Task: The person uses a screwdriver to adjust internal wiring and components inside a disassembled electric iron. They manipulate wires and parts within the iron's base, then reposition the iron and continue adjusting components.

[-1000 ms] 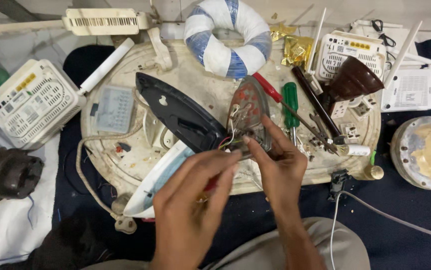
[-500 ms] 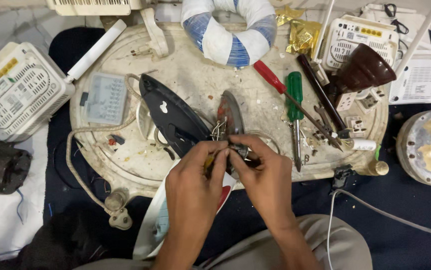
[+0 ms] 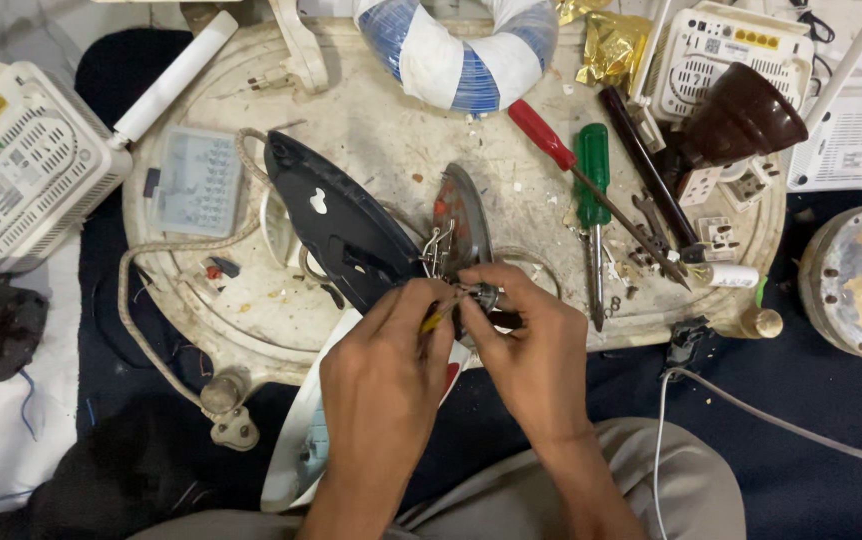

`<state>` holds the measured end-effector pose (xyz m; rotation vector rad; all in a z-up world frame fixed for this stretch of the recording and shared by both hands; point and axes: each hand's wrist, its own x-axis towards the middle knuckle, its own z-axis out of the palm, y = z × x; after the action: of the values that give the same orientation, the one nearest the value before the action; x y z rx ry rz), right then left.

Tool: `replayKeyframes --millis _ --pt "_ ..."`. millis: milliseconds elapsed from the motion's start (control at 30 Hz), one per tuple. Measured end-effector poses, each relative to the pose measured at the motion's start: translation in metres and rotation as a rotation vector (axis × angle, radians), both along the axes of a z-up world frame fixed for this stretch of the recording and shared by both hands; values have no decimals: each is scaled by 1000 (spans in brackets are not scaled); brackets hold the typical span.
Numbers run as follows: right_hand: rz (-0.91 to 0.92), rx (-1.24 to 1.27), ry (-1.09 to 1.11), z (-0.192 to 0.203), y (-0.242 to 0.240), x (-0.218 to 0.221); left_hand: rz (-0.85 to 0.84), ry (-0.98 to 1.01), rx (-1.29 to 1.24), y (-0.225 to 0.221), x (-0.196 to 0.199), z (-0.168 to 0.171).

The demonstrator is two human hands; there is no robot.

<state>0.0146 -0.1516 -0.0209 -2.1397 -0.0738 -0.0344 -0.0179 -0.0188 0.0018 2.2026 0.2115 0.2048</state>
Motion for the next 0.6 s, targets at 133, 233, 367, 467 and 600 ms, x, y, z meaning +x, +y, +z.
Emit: replayKeyframes --millis 133,233,367,467,600 --pt "6 6 0 1 1 0 80 -110 -4 2 -2 3" --pt "7 -8 8 1 2 1 101 -94 -53 2 0 4" --pt "5 -24 3 2 3 0 87 -43 20 0 0 2" --pt "9 -45 -23 1 3 0 85 -66 50 1 0 0" --pt "7 -7 -1 1 3 0 117 -127 22 2 -1 1"
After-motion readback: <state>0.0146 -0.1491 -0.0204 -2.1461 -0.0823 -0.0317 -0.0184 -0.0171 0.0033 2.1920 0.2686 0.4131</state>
